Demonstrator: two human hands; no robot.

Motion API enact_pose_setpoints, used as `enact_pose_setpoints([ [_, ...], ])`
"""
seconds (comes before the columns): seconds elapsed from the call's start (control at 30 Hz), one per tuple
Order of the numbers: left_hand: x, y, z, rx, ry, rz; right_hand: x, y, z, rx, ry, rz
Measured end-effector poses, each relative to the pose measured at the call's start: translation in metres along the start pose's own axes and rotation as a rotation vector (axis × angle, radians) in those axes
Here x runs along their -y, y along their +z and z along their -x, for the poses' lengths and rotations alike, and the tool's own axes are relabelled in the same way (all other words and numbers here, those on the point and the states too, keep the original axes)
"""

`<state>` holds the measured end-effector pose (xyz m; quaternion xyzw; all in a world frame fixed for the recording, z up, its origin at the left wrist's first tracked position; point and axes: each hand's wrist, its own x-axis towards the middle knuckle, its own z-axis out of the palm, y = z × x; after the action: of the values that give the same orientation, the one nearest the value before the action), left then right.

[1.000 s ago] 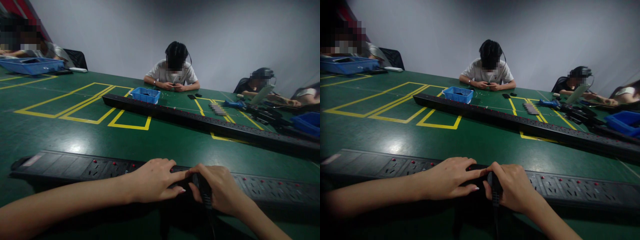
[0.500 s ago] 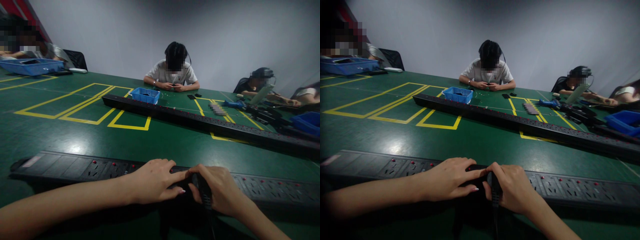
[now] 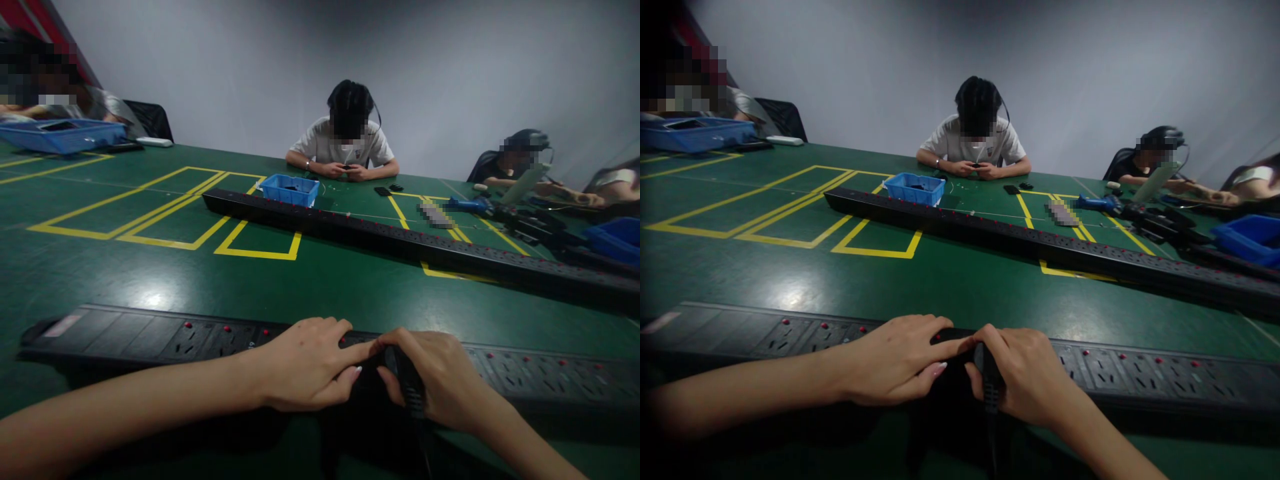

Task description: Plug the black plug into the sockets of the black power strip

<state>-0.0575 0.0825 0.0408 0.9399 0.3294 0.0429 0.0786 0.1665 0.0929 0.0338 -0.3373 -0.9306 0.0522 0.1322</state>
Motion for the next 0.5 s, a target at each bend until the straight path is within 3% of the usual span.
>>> enact_pose_setpoints([
  [0.5, -0.002, -0.001, 0.0005, 0.025, -0.017, 0.015, 0.0008, -0.0006, 0.0003, -0.014, -0.021, 0.014],
])
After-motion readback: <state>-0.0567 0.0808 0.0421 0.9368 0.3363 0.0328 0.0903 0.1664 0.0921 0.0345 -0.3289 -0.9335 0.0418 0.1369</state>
